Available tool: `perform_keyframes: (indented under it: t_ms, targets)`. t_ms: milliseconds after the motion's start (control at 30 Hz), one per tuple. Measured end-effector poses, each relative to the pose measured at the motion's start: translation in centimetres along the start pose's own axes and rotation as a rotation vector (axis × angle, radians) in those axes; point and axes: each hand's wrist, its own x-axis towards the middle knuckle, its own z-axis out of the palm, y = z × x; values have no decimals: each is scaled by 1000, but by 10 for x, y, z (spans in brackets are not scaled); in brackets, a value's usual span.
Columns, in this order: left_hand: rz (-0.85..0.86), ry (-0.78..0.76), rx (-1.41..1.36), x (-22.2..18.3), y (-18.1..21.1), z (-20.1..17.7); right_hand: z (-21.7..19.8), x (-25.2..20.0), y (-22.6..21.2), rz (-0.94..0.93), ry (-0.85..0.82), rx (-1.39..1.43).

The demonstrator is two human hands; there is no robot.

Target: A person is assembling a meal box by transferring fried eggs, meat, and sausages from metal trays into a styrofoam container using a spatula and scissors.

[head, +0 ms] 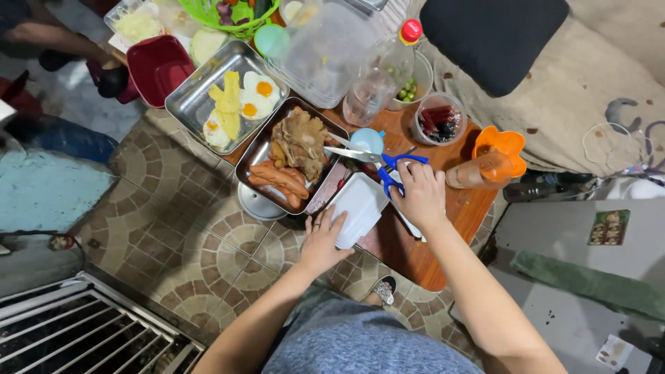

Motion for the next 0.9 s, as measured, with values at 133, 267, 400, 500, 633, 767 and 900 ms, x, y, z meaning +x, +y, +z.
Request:
perform_keyframes:
  t_ms: [133,267,400,500,633,767,900]
  targets:
    - [-24,-46,-36,-1,2,-4,8,7,-6,-32,-4,1]
    - [-35,-59,-45,0,3,-6,0,15,-13,-10,-6,10]
    - [-46,-82,-63,0,3,-6,-7,22,-15,14,-14,57]
    - [-46,-87,-61,0,4,-6,4,25,-21,33,-48,63]
    - [-50,-97,-74,1,3,-9,29,25,-30,79,-90,55]
    - [-44,-75,-88,0,1,-8,28,27,-30,118,-146,68]
    - [-36,-23,-197,0,-2,-16,-4,37,-13,211,-252,239]
